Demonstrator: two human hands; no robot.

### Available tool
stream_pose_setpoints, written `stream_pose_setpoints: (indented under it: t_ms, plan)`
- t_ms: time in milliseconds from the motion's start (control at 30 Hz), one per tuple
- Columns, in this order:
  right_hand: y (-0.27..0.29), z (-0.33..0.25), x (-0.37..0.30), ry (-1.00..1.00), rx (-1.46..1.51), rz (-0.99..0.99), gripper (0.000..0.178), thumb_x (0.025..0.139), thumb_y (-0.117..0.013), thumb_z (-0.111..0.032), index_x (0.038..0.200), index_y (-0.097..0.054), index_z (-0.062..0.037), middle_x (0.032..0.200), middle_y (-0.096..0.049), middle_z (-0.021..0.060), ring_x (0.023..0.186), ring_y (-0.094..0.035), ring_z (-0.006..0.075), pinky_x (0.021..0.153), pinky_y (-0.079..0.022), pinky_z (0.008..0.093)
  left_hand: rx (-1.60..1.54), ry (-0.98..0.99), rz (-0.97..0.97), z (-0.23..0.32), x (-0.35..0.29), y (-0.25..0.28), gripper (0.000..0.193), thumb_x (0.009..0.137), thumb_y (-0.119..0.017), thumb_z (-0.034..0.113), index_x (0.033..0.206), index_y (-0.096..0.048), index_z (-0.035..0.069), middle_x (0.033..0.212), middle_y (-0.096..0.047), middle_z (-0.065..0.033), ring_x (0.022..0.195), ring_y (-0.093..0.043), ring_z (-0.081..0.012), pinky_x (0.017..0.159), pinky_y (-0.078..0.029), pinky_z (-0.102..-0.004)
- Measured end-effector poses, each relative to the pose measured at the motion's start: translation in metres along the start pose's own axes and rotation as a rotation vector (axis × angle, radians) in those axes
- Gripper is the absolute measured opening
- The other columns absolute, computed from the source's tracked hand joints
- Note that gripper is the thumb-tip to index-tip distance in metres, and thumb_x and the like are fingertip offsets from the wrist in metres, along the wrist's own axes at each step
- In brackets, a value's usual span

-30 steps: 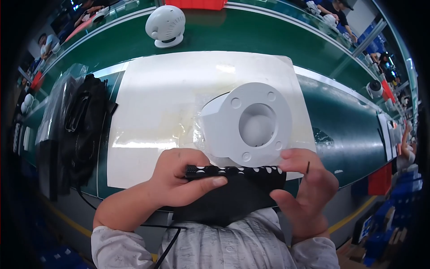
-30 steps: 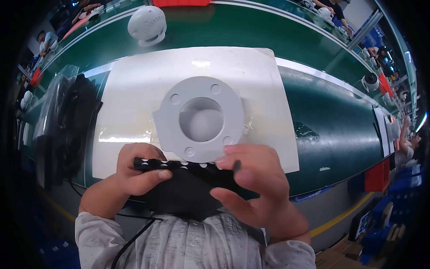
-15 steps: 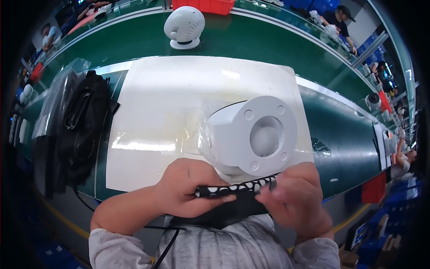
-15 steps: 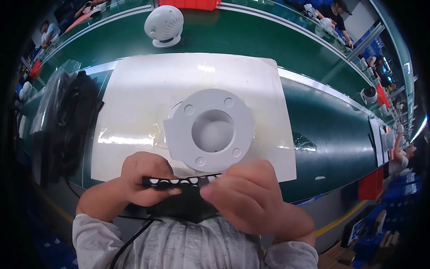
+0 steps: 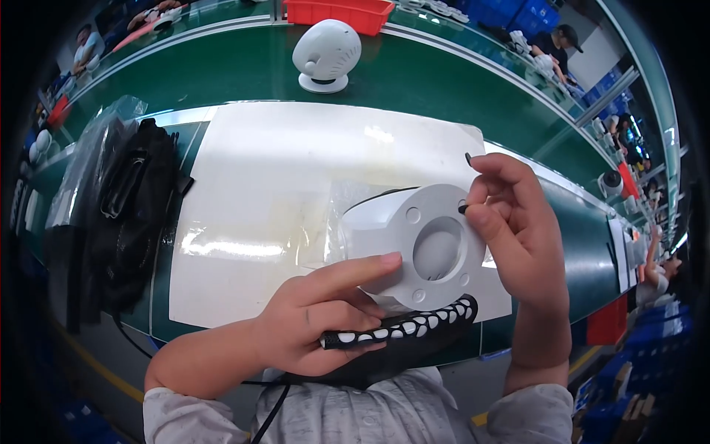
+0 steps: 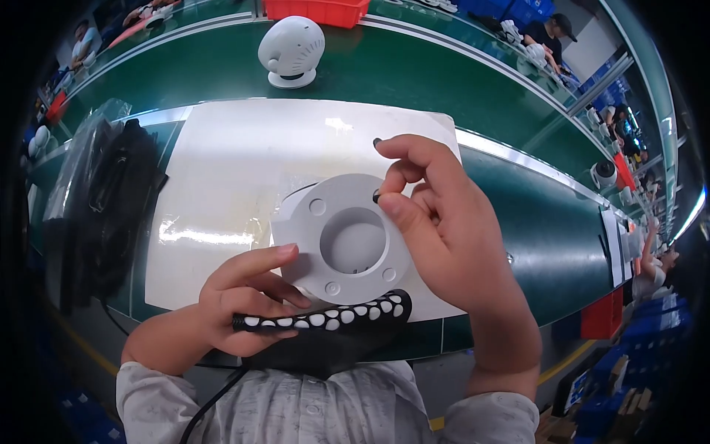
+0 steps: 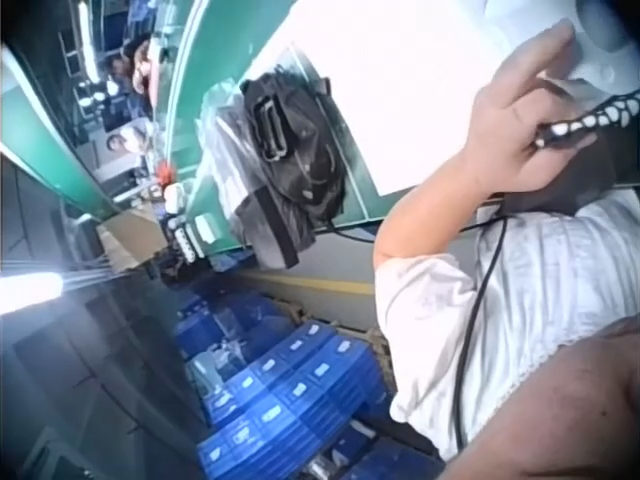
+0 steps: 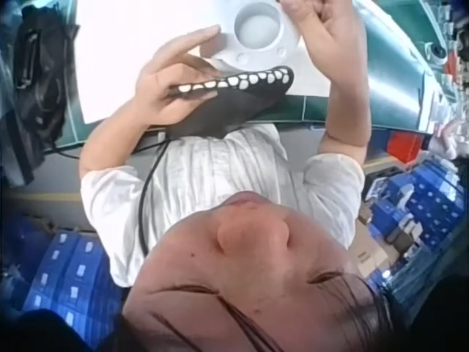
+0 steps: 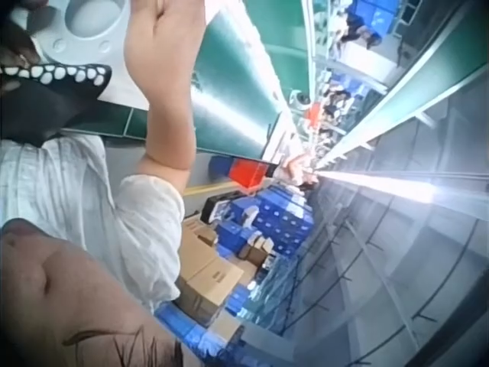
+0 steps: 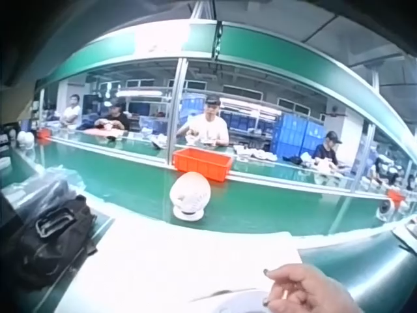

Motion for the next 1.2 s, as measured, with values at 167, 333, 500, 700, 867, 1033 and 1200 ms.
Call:
stream_pose_setpoints:
  t_ms: [167, 333, 500, 700, 867, 1033, 1200]
  plan:
    - [0.003, 0.0, 0.0, -0.021, -0.098, 0.036, 0.034, 0.077, -0.05, 0.004, 0.11, -0.045, -0.0013, 0.079, -0.052, 0.0037, 0.05, -0.038, 0.0002, 0.051, -0.032, 0.0139, -0.091, 0.095, -0.028, -0.007, 0.0, -0.002, 0.021, 0.065, -0.064, -0.006, 0.081, -0.052, -0.005, 0.125, -0.03, -0.0319, 0.08, -0.062, -0.0285, 0.066, -0.053, -0.0307]
    - [-0.003, -0.029, -0.008, 0.361, -0.663, 0.053, 0.033, 0.073, -0.055, 0.002, 0.105, -0.053, -0.0038, 0.074, -0.058, 0.0044, 0.049, -0.049, 0.0154, 0.053, -0.042, 0.022, -0.101, 0.11, -0.026, -0.007, 0.0, -0.001, 0.021, 0.065, -0.064, -0.006, 0.08, -0.051, -0.004, 0.123, -0.032, -0.0332, 0.079, -0.063, -0.0284, 0.065, -0.053, -0.0301]
    - [-0.006, -0.037, -0.006, 0.35, -0.688, 0.036, 0.021, 0.073, -0.056, -0.001, 0.093, -0.055, -0.003, 0.096, -0.055, 0.0112, 0.074, -0.056, 0.0225, 0.063, -0.045, 0.0257, -0.105, 0.118, -0.035, -0.006, 0.0, -0.002, 0.021, 0.064, -0.065, -0.006, 0.08, -0.051, -0.003, 0.122, -0.033, -0.0342, 0.079, -0.063, -0.0282, 0.064, -0.052, -0.029]
    - [-0.027, -0.023, 0.017, 0.152, -0.149, -0.124, 0.006, 0.079, -0.052, -0.007, 0.077, -0.051, -0.0016, 0.118, -0.044, 0.0157, 0.083, -0.047, 0.0122, 0.072, -0.038, 0.0217, -0.086, 0.08, -0.013, -0.005, 0.002, -0.001, 0.023, 0.065, -0.065, -0.005, 0.082, -0.051, -0.002, 0.122, -0.033, -0.0346, 0.078, -0.063, -0.0261, 0.065, -0.052, -0.0286]
    - [-0.031, -0.014, 0.018, -0.068, -0.044, -0.244, 0.006, 0.078, -0.052, -0.005, 0.08, -0.055, -0.001, 0.116, -0.047, 0.0173, 0.1, -0.048, 0.0282, 0.083, -0.037, 0.0305, -0.078, 0.106, -0.007, -0.003, 0.002, 0.0, 0.023, 0.066, -0.065, -0.005, 0.084, -0.052, -0.001, 0.121, -0.035, -0.0345, 0.079, -0.063, -0.0239, 0.068, -0.05, -0.0267]
    - [-0.031, -0.03, -0.001, 0.394, -0.644, -0.113, 0.012, 0.077, -0.056, -0.015, 0.084, -0.058, -0.0046, 0.113, -0.05, 0.014, 0.105, -0.047, 0.0284, 0.087, -0.032, 0.0376, -0.086, 0.106, 0.0, -0.002, 0.004, 0.0, 0.023, 0.065, -0.065, -0.005, 0.083, -0.051, -0.002, 0.122, -0.035, -0.0337, 0.079, -0.063, -0.0237, 0.069, -0.049, -0.0266]
    - [-0.032, -0.044, -0.026, 0.434, -0.838, 0.032, 0.019, 0.073, -0.061, -0.021, 0.087, -0.06, -0.0091, 0.112, -0.052, 0.0095, 0.107, -0.046, 0.0284, 0.089, -0.028, 0.0431, -0.112, 0.111, 0.02, -0.005, 0.0, 0.0, 0.021, 0.065, -0.065, -0.005, 0.081, -0.051, -0.001, 0.122, -0.035, -0.033, 0.081, -0.062, -0.0238, 0.069, -0.049, -0.0263]
Point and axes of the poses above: each hand's wrist, its own x-axis towards the middle knuckle, its own y-axis out of the back of the hand, z = x × y, the point moved 6 cm from there along x, towards the middle knuckle
